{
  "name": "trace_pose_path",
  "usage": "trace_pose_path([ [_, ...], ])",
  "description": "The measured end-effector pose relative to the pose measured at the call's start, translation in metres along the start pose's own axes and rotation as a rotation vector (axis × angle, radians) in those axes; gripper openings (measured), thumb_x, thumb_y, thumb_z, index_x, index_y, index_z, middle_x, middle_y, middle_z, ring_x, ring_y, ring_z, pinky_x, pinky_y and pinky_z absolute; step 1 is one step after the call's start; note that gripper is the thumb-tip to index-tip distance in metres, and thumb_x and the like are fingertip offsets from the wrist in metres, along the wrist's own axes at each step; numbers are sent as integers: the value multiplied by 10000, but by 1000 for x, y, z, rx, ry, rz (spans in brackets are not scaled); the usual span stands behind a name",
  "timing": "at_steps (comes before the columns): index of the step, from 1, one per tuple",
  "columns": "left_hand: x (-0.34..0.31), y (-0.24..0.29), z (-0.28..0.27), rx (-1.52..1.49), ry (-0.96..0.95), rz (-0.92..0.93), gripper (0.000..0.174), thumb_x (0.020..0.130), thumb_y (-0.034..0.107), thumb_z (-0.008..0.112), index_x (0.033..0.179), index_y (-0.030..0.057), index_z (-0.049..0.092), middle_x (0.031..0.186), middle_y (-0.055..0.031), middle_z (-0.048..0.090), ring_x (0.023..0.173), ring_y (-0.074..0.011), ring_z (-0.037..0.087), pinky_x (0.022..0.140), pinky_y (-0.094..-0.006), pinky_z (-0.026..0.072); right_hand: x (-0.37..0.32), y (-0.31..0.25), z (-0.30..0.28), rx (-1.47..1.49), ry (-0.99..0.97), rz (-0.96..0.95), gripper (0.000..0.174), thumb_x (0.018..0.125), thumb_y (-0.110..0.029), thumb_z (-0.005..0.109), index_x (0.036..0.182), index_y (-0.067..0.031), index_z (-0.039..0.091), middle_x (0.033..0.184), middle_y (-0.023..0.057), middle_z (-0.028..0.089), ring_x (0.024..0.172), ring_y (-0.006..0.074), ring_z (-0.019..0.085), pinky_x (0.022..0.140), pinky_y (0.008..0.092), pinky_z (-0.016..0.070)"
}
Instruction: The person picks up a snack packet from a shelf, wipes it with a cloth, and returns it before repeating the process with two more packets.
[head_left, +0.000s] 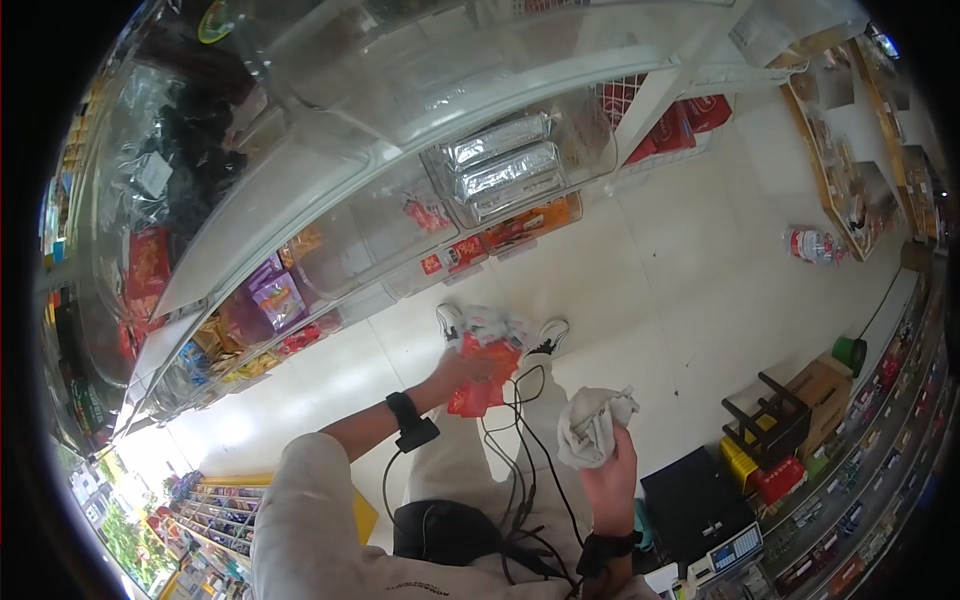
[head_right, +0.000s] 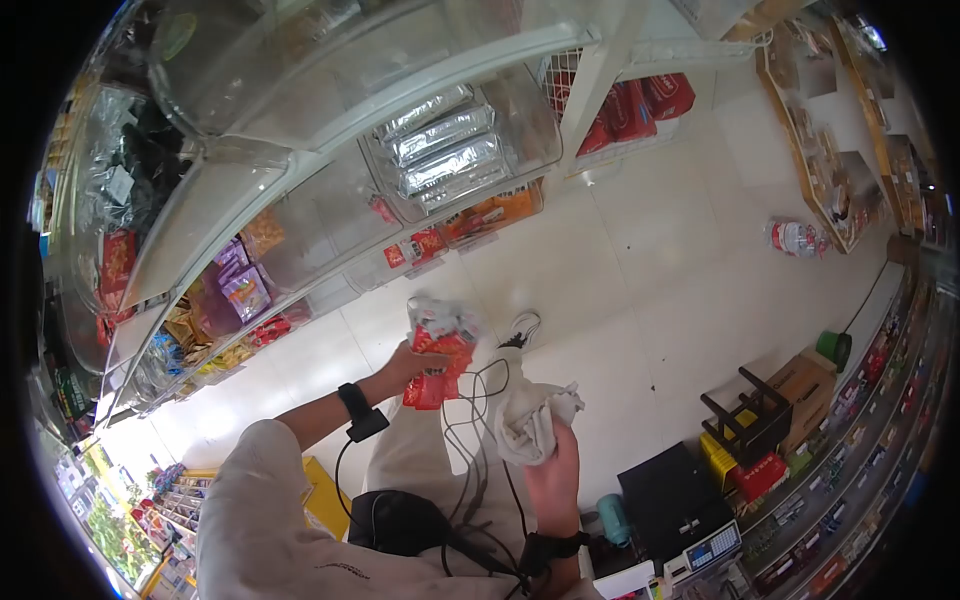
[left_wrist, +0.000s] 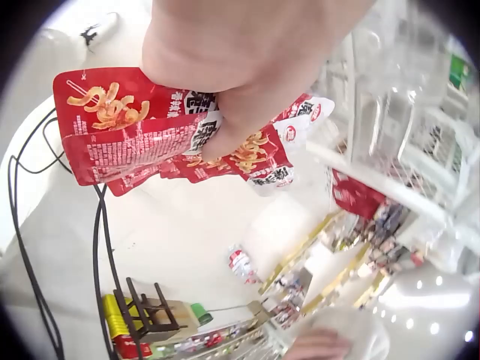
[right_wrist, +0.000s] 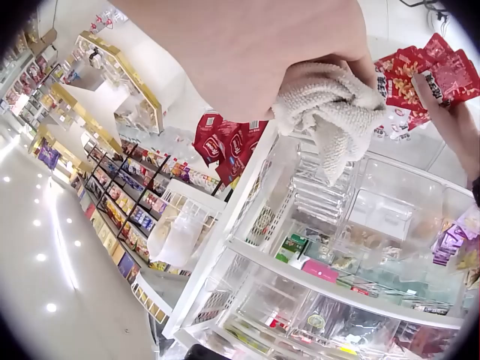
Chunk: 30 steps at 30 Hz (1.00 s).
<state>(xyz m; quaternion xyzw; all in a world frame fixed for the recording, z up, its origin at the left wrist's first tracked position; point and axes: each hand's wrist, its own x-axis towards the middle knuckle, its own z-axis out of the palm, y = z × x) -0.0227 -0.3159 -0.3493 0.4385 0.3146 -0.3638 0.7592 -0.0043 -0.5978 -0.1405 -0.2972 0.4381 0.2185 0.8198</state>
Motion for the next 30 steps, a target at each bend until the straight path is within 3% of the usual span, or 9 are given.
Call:
trace_pose_path([
  [1,-9,20,21,93,0,1,361,865,63,717,1210,-23,655,1063,-92,723,855,-165,699,797,-301,564,-1,-2,5,-5,-9,-7,425,1032,-244,430,1395,-32,492,1357,96,579,1266,256,552,1086,439,427],
  [4,-25,73,68,401,-127,63,474,833,96,786,1260,0,604,1165,-103,700,994,-143,682,857,-299,564,-7,-4,17,-16,-22,-33,430,1032,-250,427,1396,-32,490,1360,93,577,1269,252,549,1091,434,418],
  [8,-17,86,90,470,-210,370,504,825,135,791,1274,6,600,1134,-76,708,967,-112,665,863,-280,543,-15,-6,33,-21,-51,-103,431,1029,-252,427,1394,-34,493,1367,92,574,1274,245,545,1092,429,412],
  [11,-51,134,112,493,-195,297,516,821,140,794,1279,7,597,1134,-75,707,972,-109,660,866,-276,538,-29,-15,56,-30,-98,-173,428,1023,-255,432,1386,-39,504,1359,87,582,1267,242,552,1083,430,418],
  [14,-94,170,125,466,-181,415,425,785,136,796,1152,-16,644,1009,-82,723,870,-131,675,814,-289,540,-59,-25,98,-24,-196,-270,417,1018,-255,438,1368,-44,521,1331,80,601,1242,243,569,1067,432,431],
  [17,-182,230,147,329,-199,364,400,797,134,794,1138,-19,652,1001,-71,720,875,-120,676,800,-283,542,-106,-30,142,4,-307,-353,402,1017,-253,439,1347,-44,535,1300,73,619,1214,243,586,1049,433,444],
  [21,-269,273,146,15,-357,385,466,849,47,764,1278,13,586,1207,-89,677,1054,-159,673,918,-348,556,-163,-15,184,0,-401,-456,390,1018,-259,437,1330,-51,545,1281,75,627,1169,252,606,1007,453,471],
  [27,-340,332,133,-150,-534,309,356,900,39,708,1245,48,620,1202,-91,688,1068,-209,685,927,-399,572,-213,30,230,48,-479,-488,399,1020,-290,432,1336,-73,544,1270,96,628,1097,285,629,929,512,498],
  [30,-349,376,162,-257,-645,245,337,922,53,682,1251,53,609,1219,-86,675,1079,-212,680,949,-412,561,-227,18,245,37,-516,-484,404,1019,-293,431,1334,-65,542,1265,100,629,1098,285,628,921,513,498],
])
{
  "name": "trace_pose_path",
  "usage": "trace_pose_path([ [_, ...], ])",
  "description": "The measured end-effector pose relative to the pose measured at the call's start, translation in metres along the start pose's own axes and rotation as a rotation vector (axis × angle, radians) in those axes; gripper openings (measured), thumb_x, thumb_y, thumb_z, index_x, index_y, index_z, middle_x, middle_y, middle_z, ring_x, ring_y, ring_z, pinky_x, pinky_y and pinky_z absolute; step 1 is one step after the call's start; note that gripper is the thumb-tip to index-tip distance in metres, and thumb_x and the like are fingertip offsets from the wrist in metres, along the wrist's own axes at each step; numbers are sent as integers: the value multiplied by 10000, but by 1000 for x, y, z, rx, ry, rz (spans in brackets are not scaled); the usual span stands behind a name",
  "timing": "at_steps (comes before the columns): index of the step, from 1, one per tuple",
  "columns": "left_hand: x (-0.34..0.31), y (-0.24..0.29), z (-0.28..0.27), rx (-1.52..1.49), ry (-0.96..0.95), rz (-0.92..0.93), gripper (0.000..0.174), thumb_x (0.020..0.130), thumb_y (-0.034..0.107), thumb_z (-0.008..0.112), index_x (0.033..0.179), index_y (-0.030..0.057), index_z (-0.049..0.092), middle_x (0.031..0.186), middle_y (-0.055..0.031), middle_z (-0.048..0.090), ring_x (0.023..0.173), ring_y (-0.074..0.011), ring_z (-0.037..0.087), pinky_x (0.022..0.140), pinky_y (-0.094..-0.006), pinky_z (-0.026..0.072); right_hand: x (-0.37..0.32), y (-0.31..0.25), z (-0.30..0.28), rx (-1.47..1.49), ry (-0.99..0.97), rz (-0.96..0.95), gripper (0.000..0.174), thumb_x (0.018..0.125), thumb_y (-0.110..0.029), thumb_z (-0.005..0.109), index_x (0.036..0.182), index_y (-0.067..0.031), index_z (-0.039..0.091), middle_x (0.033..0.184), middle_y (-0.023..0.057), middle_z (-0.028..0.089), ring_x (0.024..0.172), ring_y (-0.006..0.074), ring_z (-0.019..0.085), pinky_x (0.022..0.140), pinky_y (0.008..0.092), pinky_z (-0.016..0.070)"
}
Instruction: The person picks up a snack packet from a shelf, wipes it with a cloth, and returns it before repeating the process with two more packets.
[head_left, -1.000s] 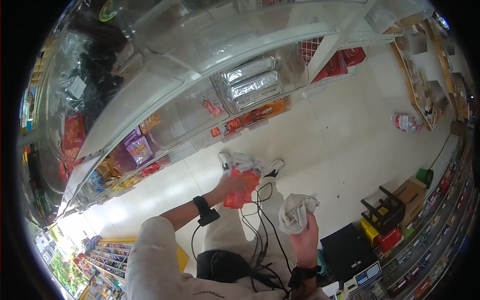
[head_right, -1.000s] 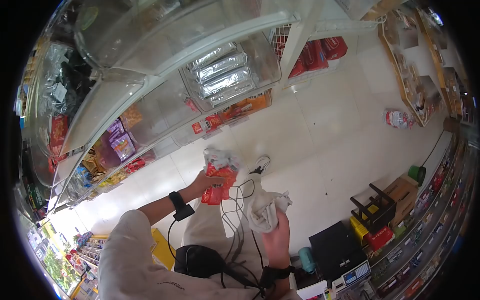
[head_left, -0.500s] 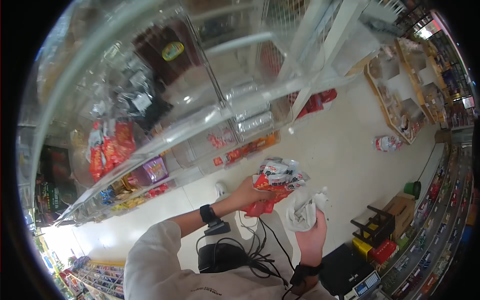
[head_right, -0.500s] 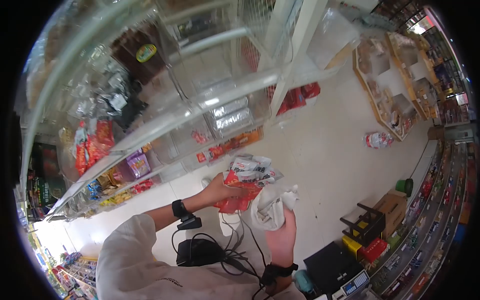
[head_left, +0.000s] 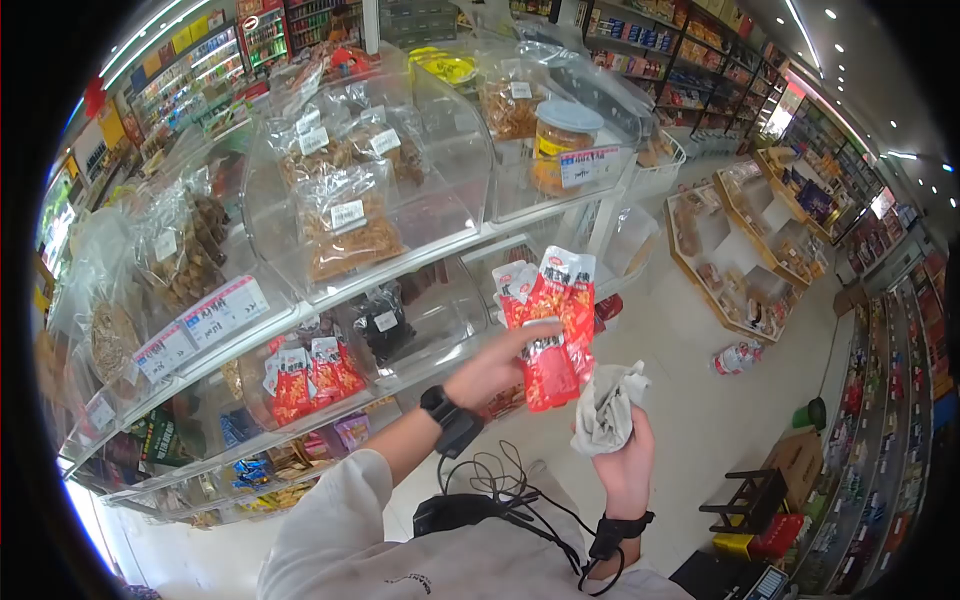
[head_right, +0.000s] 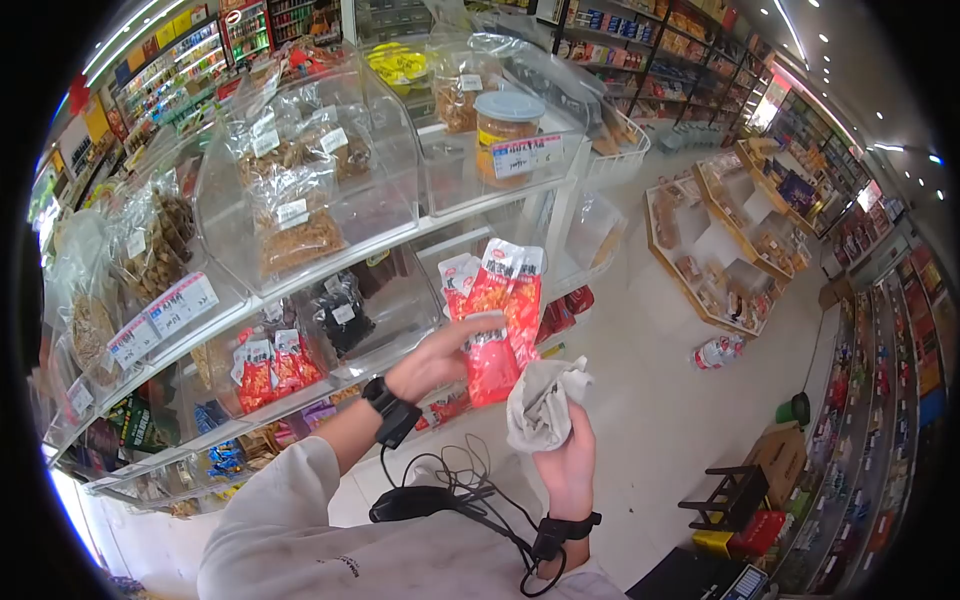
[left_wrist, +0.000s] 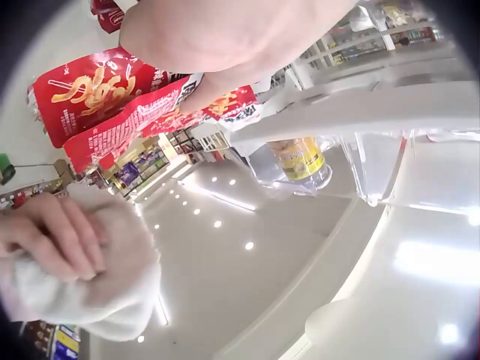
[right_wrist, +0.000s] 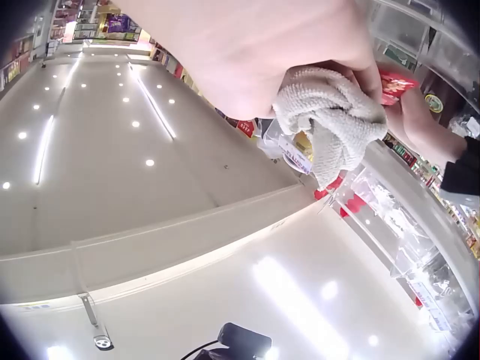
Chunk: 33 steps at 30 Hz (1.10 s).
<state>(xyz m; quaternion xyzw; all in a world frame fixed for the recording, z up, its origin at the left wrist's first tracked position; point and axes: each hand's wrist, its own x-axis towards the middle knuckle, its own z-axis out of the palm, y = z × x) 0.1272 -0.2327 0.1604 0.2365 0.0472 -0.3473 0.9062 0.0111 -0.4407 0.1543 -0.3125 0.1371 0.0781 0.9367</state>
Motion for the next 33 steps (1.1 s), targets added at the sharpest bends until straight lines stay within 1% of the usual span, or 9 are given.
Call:
trace_pose_path([
  [3,36,6,-31,805,-104,487,613,805,-95,641,1393,4,498,1319,-150,612,1280,-264,565,1093,-367,455,11,-14,9,23,-2,-12,404,1019,-289,426,1335,-65,541,1262,101,628,1098,284,627,914,513,499],
  [6,128,20,-122,252,34,345,654,736,-153,631,1363,14,545,1329,-142,616,1297,-252,549,1098,-358,433,25,-23,7,21,-54,2,401,1016,-281,430,1339,-70,539,1256,96,631,1091,282,629,912,510,499],
  [8,116,34,-52,-81,311,252,604,768,-159,637,1338,34,581,1310,-143,636,1239,-254,597,1055,-335,457,42,-42,0,54,-65,3,397,1014,-280,436,1331,-69,550,1243,89,639,1086,276,631,916,505,498],
  [11,116,33,-99,1386,298,895,515,830,-86,666,1322,51,594,1275,-143,654,1177,-271,634,1012,-330,485,60,-64,-8,65,-66,-6,390,1012,-283,448,1311,-64,569,1220,76,652,1081,257,634,928,484,495],
  [19,170,68,-147,1665,582,670,312,887,110,698,1188,38,662,1049,-139,708,937,-237,704,889,-360,545,132,-136,-28,125,-155,50,382,1017,-269,467,1315,-54,570,1243,63,644,1139,218,616,977,400,485],
  [22,209,72,-160,631,699,406,282,834,180,750,1066,25,704,951,-157,709,838,-262,717,843,-400,555,169,-145,-45,115,-227,106,409,1024,-268,470,1363,-48,532,1311,70,606,1218,222,579,1038,405,457],
  [24,213,78,-152,1775,790,135,381,856,210,687,1168,-1,635,1057,-216,694,839,-390,696,833,-453,546,187,-145,-51,122,-254,140,402,1022,-265,474,1356,-50,539,1309,69,606,1220,220,578,1038,403,457],
  [27,196,77,-163,2301,803,-21,461,903,290,632,1223,-39,592,1151,-302,648,929,-477,654,849,-496,521,196,-135,-44,133,-291,212,398,1021,-259,478,1357,-52,536,1310,67,606,1222,216,576,1039,398,457],
  [33,170,44,-115,1947,1126,573,429,949,277,595,1271,-7,594,1178,-241,658,1073,-414,644,895,-478,517,198,-119,-25,115,-238,236,349,1027,-241,468,1328,-86,550,1282,47,618,1186,211,586,1017,402,463],
])
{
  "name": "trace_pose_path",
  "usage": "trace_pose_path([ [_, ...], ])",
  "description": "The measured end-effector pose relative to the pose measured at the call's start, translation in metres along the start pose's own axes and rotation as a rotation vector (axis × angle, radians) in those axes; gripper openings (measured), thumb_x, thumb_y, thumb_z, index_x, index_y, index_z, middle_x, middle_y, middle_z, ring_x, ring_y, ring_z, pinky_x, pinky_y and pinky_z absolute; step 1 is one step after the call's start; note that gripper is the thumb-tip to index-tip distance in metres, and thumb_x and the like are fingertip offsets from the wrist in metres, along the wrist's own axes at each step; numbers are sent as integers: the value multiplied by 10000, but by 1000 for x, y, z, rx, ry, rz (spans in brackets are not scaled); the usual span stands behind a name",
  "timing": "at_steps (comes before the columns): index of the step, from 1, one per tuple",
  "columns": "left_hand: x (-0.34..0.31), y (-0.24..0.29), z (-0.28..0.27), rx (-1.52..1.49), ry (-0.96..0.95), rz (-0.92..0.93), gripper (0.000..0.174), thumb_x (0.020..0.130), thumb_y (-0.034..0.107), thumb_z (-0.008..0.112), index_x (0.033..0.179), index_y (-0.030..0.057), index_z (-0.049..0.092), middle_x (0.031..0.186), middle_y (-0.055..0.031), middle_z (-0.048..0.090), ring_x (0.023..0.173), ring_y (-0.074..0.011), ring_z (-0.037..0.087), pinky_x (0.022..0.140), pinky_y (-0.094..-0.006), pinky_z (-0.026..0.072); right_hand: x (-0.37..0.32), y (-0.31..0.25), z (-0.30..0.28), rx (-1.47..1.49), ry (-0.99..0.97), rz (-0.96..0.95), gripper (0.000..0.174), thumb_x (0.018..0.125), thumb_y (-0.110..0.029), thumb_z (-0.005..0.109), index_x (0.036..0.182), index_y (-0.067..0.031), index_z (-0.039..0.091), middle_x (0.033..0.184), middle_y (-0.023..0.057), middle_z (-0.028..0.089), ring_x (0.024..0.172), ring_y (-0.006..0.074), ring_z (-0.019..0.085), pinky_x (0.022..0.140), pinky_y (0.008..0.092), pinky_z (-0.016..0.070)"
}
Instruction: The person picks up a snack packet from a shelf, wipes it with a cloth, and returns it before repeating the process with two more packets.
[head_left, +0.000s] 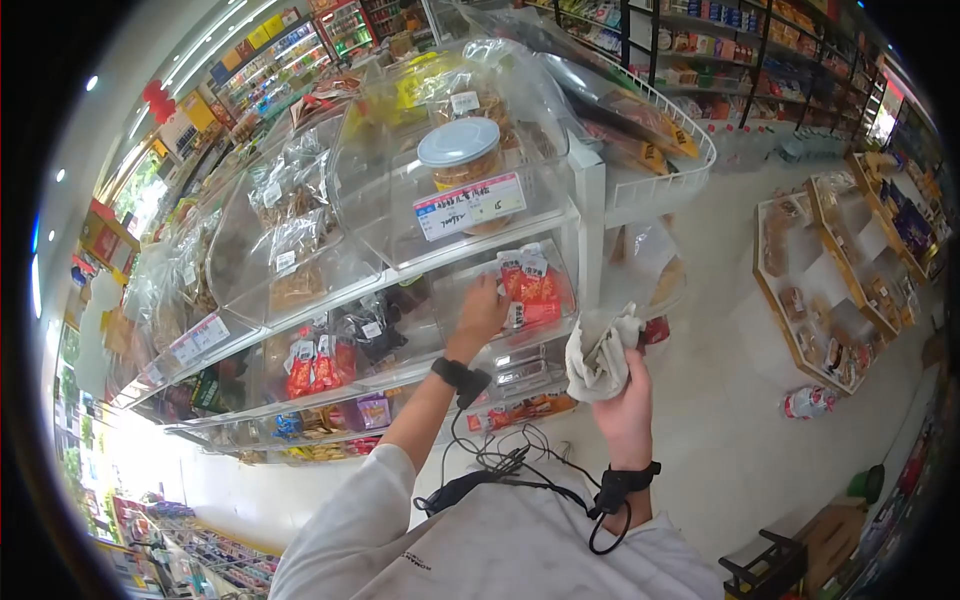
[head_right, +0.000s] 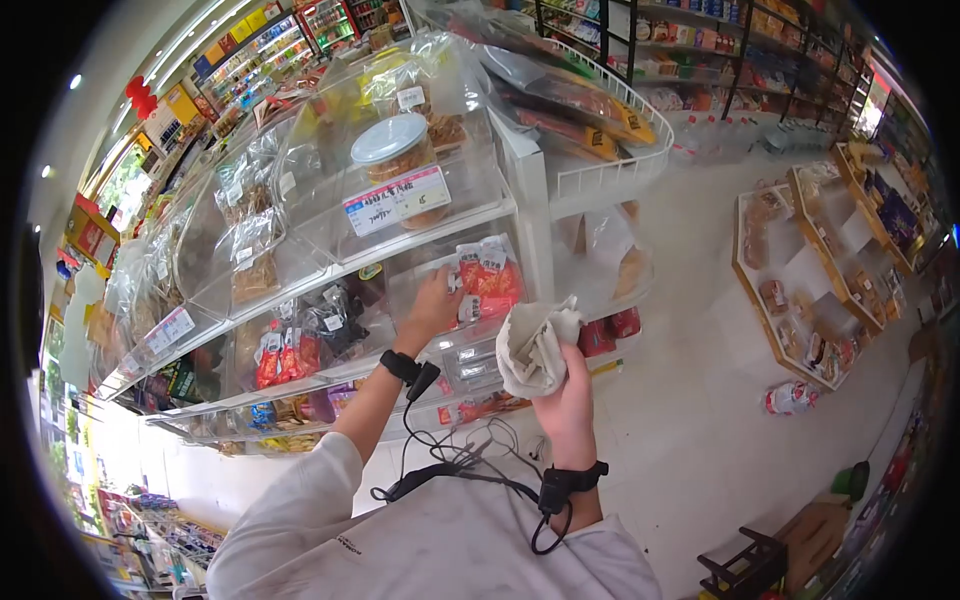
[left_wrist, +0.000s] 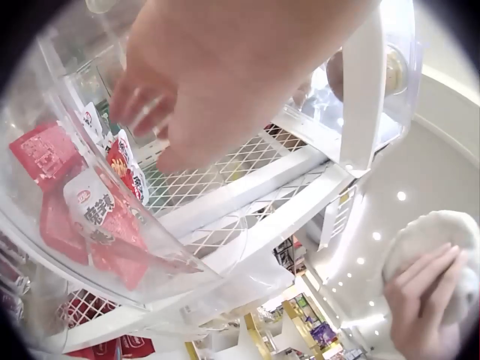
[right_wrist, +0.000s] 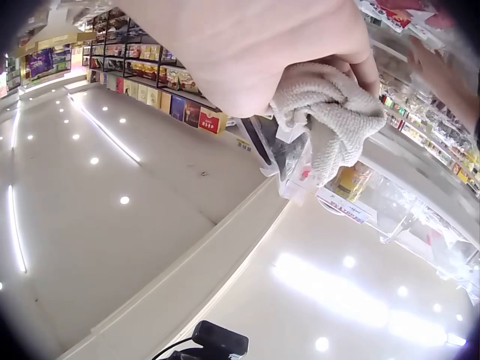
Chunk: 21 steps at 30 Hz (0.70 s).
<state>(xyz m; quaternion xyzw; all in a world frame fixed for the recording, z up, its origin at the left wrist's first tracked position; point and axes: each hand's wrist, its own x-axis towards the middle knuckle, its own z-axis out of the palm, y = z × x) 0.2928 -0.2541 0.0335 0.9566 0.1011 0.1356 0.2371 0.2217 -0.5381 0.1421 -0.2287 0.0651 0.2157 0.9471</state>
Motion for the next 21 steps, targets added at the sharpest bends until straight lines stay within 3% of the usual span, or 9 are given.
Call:
trace_pose_path([
  [2,-6,22,-19,-217,-158,124,437,953,264,604,1291,-11,579,1173,-233,660,1075,-389,654,901,-452,527,6,1,-8,3,-12,-3,345,1027,-239,471,1329,-92,550,1292,43,612,1202,209,577,1024,397,458],
  [5,-2,-33,40,-146,-279,321,408,938,240,636,1267,2,597,1111,-209,683,1004,-345,681,863,-410,542,5,5,-7,5,11,6,341,1024,-239,479,1323,-94,556,1287,42,616,1207,209,577,1028,392,457],
  [8,1,-37,35,-279,-300,99,379,894,225,693,1205,15,638,1024,-186,703,940,-312,697,831,-383,552,-4,13,-3,8,33,7,350,1017,-244,489,1316,-80,566,1261,46,633,1190,213,592,1030,390,457],
  [11,-1,-9,13,-208,-325,67,345,824,167,743,1127,24,662,1014,-176,714,920,-301,698,777,-379,547,-12,14,-6,-7,54,-10,368,1015,-248,491,1329,-70,561,1265,48,633,1190,214,593,1033,389,456],
  [14,-1,-36,34,-288,-293,34,341,781,161,772,1075,27,662,952,-175,706,901,-291,692,762,-375,543,-23,20,-10,-20,35,-46,394,1018,-255,487,1361,-65,535,1305,52,611,1218,214,576,1049,386,448],
  [17,-2,-23,6,-242,-301,73,266,813,122,738,1039,14,648,923,-188,690,873,-316,686,746,-397,537,-21,19,-22,-55,32,-129,417,1032,-262,476,1395,-58,501,1358,58,572,1255,212,550,1075,386,430],
  [20,-29,-4,-28,-324,130,336,214,872,103,707,1064,21,659,910,-170,694,805,-302,685,729,-368,529,-23,20,-23,-206,85,-296,435,1053,-264,467,1430,-45,463,1400,77,533,1284,206,524,1097,383,411],
  [21,-41,5,-43,-390,65,338,198,882,85,691,1067,20,659,926,-168,699,805,-302,684,724,-367,525,-23,23,-16,-303,129,-369,439,1059,-262,466,1438,-40,453,1409,84,523,1290,203,518,1101,380,406],
])
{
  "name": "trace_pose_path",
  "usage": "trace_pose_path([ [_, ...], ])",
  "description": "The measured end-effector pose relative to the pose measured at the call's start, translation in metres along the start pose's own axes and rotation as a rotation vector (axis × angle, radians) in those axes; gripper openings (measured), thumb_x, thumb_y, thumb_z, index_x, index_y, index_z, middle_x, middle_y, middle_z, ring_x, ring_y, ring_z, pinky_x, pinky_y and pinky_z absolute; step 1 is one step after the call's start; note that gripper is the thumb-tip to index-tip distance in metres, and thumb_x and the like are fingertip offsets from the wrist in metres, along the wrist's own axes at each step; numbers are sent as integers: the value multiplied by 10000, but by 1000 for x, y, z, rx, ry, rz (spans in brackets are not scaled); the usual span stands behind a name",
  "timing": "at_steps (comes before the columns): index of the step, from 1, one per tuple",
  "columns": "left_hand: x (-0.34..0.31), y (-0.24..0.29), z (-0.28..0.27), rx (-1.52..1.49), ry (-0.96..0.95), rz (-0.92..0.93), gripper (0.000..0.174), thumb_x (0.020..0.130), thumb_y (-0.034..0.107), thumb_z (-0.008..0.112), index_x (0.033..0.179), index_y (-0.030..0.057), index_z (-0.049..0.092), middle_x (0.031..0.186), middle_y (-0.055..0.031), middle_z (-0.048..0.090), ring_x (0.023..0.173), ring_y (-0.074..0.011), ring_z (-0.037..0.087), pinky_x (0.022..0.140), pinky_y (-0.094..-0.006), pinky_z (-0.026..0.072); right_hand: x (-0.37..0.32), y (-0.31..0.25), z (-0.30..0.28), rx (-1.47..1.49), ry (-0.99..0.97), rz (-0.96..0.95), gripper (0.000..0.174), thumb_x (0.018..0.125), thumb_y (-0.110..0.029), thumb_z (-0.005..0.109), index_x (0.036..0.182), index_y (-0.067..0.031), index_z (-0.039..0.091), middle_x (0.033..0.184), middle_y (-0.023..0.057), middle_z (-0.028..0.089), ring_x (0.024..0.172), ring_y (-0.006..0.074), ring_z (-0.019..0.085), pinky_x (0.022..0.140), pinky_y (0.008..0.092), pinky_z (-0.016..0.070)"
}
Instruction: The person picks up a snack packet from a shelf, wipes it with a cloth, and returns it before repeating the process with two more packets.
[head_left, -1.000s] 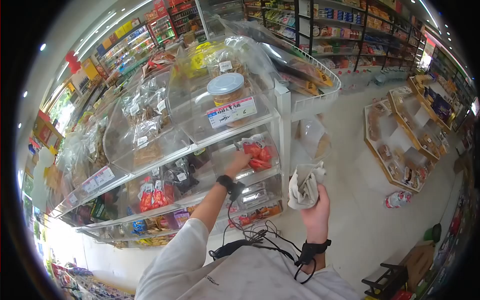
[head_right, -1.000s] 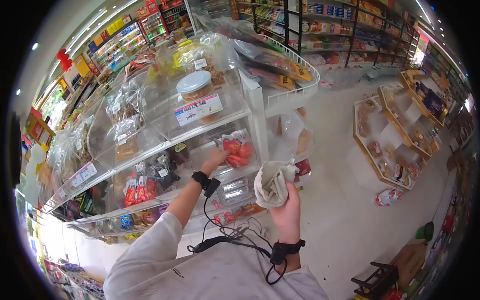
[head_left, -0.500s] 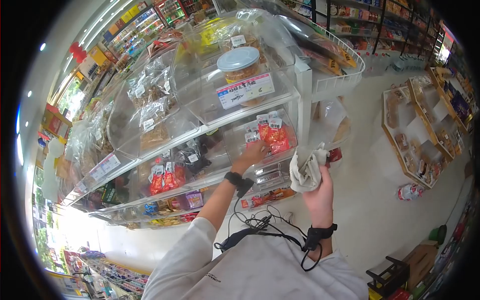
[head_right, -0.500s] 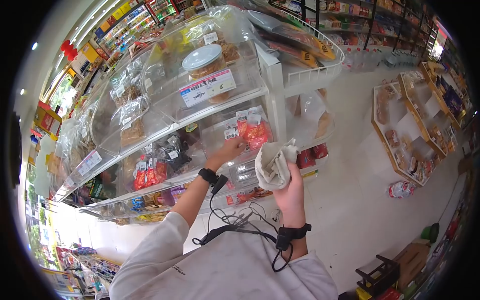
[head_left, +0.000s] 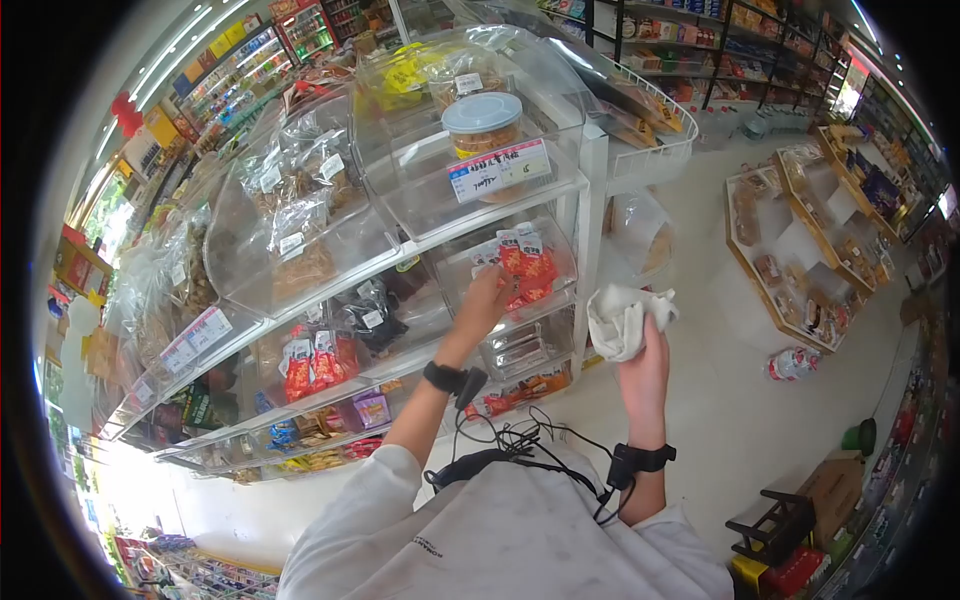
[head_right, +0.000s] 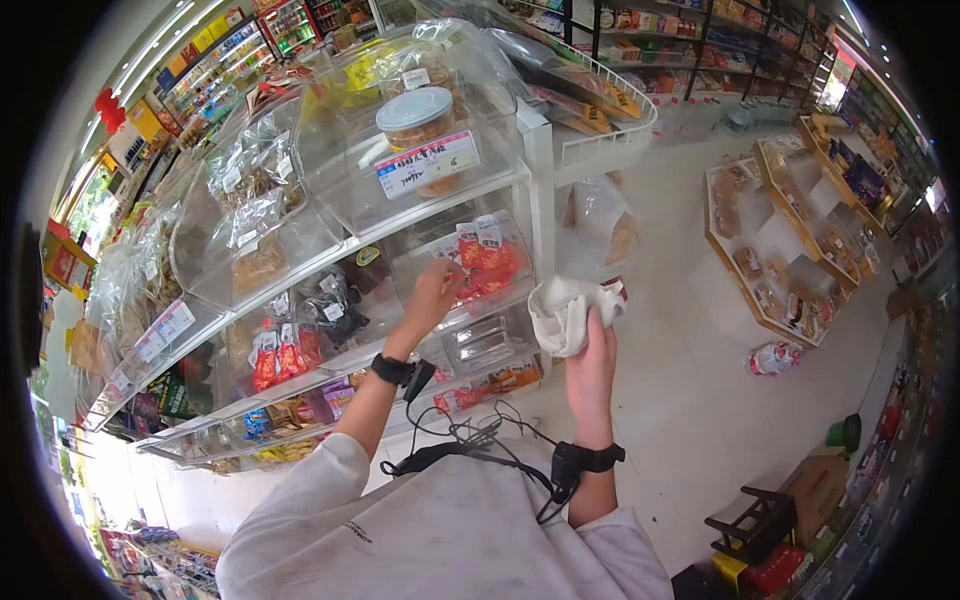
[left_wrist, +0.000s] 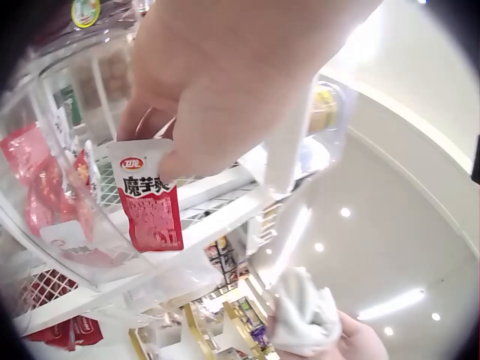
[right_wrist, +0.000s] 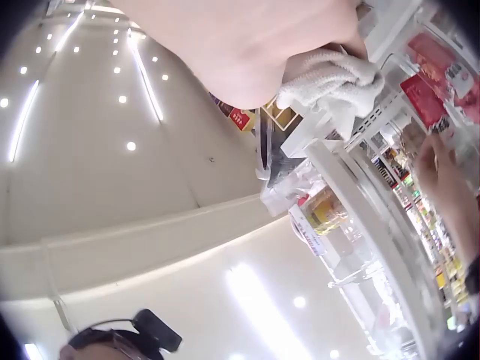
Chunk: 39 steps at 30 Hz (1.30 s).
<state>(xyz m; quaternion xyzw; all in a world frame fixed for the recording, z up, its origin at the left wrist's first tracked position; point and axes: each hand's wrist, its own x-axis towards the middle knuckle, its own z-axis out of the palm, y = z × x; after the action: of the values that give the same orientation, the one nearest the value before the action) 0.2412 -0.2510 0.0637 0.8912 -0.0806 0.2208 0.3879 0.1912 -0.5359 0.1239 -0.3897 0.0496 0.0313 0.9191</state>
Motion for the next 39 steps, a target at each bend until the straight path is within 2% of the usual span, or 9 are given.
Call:
trace_pose_path([
  [5,-28,97,-66,-219,-122,-30,183,912,42,649,1094,20,658,949,-142,714,808,-291,682,707,-359,512,5,15,27,-822,-244,-413,355,1034,-212,535,1293,28,565,1231,149,644,1139,222,604,985,333,450],
  [10,-59,119,-109,-394,94,-158,250,904,36,689,1151,18,658,839,-103,697,666,-115,582,674,-254,478,-22,49,83,-944,-826,-121,378,993,-209,594,1277,38,560,1158,170,673,1037,231,645,938,365,480],
  [13,-79,114,-140,-422,140,-339,271,904,42,708,1163,6,639,827,-52,691,692,-63,575,643,-235,462,-37,68,104,-974,-933,177,416,983,-232,632,1297,30,555,1171,138,673,1036,219,638,937,368,482],
  [17,-107,88,-149,-510,369,-369,254,935,84,698,1163,1,625,858,-13,692,717,-22,560,618,-207,436,-52,92,116,-1000,-986,369,392,974,-251,661,1238,34,605,1108,92,692,992,147,624,886,327,497],
  [20,-115,92,-161,-686,438,-439,248,965,158,683,1124,-26,636,825,23,671,716,-9,549,614,-193,415,-63,115,125,-838,-900,150,366,972,-267,667,1164,43,646,1018,60,708,922,100,623,816,292,503],
  [24,-126,89,-162,-783,482,-509,221,1000,168,638,1110,-20,678,960,8,683,824,-6,556,696,-178,426,-66,114,147,-814,-786,203,322,982,-277,655,1079,29,690,901,15,705,810,59,605,714,263,497],
  [30,-133,72,-167,-491,302,-331,206,970,176,669,936,-26,686,694,60,477,648,-11,394,549,-218,307,-58,127,145,-756,-684,120,324,993,-266,637,1120,30,671,932,25,699,821,56,595,721,254,488],
  [33,-130,87,-159,-525,259,-479,211,952,173,693,883,-26,678,686,49,456,631,-25,385,538,-233,308,-58,114,157,-787,-654,42,323,997,-257,631,1141,30,658,945,27,693,828,61,596,733,254,488],
  [39,-114,96,-155,-731,457,-485,221,872,107,775,975,-17,624,778,10,630,717,-52,592,625,-224,483,-63,117,145,-793,-634,-21,345,962,-270,670,1131,30,661,937,46,705,833,87,622,742,279,502],
])
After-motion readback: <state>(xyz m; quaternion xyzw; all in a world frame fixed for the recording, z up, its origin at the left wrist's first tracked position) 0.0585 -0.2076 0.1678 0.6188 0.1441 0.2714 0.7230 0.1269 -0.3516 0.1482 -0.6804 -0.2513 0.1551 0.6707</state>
